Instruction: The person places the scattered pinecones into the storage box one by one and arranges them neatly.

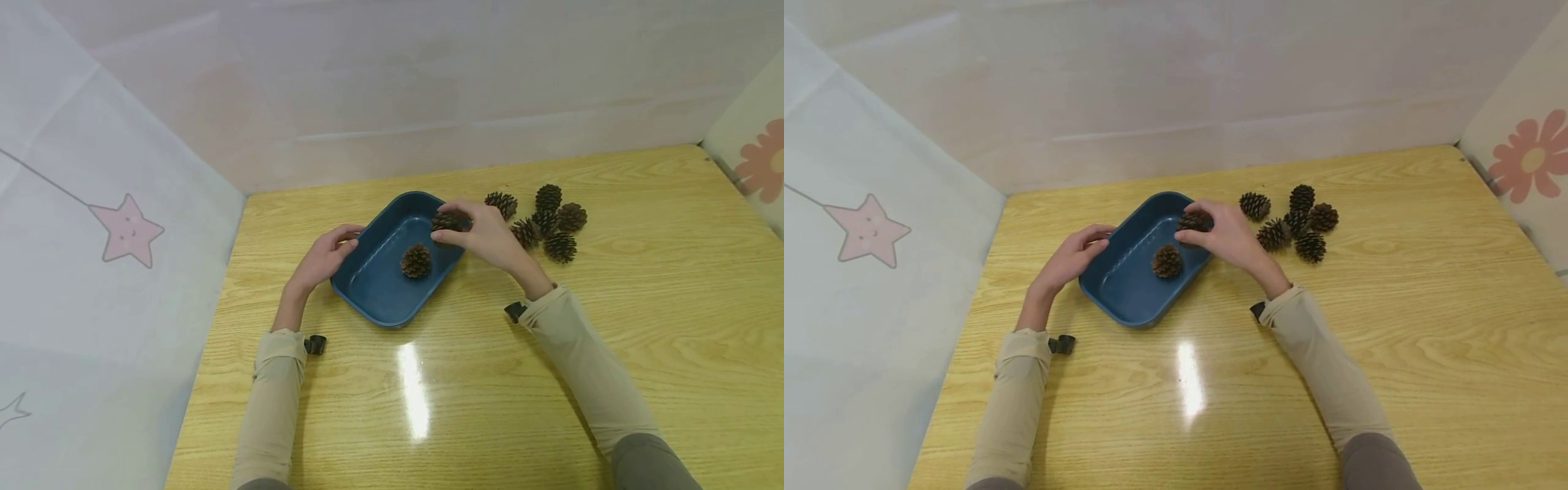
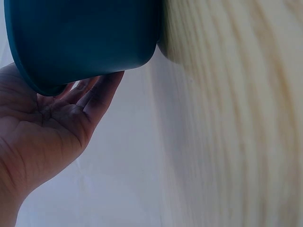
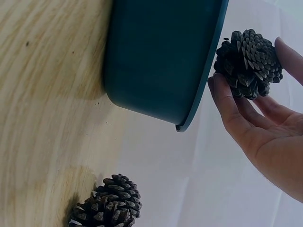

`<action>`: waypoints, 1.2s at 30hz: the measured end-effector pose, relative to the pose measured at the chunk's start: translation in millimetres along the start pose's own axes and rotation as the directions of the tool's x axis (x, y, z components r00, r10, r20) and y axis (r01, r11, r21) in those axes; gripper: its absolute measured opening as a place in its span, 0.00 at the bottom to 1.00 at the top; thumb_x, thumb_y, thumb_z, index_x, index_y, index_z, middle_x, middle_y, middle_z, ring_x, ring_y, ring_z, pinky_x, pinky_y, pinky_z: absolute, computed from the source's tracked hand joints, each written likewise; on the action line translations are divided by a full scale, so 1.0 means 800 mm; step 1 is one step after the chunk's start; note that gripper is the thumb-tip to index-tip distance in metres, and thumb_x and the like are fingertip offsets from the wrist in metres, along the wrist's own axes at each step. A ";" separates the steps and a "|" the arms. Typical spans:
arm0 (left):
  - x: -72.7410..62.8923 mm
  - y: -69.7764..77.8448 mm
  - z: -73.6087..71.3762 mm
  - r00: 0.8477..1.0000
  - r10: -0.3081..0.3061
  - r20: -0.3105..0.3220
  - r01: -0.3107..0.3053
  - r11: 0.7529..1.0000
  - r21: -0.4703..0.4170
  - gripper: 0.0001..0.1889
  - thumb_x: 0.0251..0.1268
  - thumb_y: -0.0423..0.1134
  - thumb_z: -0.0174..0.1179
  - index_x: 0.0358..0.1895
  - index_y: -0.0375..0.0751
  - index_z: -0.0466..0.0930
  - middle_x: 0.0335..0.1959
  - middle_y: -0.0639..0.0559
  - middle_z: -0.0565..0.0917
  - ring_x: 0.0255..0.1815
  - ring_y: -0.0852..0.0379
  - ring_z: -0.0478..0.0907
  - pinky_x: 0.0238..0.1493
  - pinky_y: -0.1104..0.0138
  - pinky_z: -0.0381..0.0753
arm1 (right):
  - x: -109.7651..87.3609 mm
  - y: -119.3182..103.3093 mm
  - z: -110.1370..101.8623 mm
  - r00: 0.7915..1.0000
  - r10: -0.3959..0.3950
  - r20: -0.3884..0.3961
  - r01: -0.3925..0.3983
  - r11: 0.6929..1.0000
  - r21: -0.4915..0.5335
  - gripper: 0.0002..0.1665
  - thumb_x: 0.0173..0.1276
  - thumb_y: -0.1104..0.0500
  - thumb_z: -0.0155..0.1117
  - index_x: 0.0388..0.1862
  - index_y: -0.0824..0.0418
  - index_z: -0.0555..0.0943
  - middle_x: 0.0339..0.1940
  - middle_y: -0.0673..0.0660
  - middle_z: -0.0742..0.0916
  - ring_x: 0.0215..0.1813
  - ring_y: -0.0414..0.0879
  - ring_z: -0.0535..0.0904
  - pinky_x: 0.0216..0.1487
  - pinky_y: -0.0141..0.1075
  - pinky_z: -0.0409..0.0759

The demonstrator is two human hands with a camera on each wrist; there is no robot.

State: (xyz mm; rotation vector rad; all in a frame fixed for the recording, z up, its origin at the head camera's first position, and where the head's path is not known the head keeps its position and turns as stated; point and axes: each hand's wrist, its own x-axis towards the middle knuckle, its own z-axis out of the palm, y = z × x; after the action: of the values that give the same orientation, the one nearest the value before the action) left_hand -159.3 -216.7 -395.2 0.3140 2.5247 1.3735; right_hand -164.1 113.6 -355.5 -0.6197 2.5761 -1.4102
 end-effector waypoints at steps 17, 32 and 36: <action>0.000 -0.003 0.000 1.000 -0.006 -0.002 0.006 1.000 -0.006 0.20 0.85 0.37 0.49 0.73 0.36 0.72 0.71 0.37 0.74 0.71 0.41 0.71 0.72 0.47 0.69 | 0.002 0.002 0.004 0.999 0.015 0.030 -0.014 0.999 -0.045 0.32 0.71 0.48 0.73 0.69 0.58 0.79 0.67 0.60 0.82 0.33 0.58 0.82 0.47 0.49 0.80; 0.001 -0.002 0.000 1.000 -0.013 0.002 0.013 1.000 -0.017 0.21 0.85 0.36 0.48 0.74 0.35 0.71 0.72 0.37 0.73 0.72 0.40 0.70 0.72 0.46 0.69 | 0.006 0.007 0.010 0.998 0.009 0.055 -0.005 0.997 -0.073 0.34 0.71 0.48 0.73 0.70 0.63 0.78 0.66 0.62 0.83 0.59 0.58 0.81 0.61 0.56 0.78; 0.001 -0.004 0.000 1.000 -0.009 0.000 0.009 1.000 -0.016 0.21 0.85 0.37 0.48 0.74 0.36 0.72 0.71 0.38 0.74 0.71 0.41 0.71 0.71 0.47 0.70 | 0.006 0.008 0.011 0.998 0.001 0.063 0.005 0.997 -0.083 0.34 0.71 0.48 0.73 0.69 0.63 0.78 0.66 0.63 0.83 0.43 0.54 0.83 0.57 0.54 0.79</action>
State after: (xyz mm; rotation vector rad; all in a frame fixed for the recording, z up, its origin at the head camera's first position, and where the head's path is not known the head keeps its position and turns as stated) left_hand -160.1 -217.8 -397.8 0.2994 2.5109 1.3900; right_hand -167.8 107.6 -365.7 -0.6677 2.5960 -1.2685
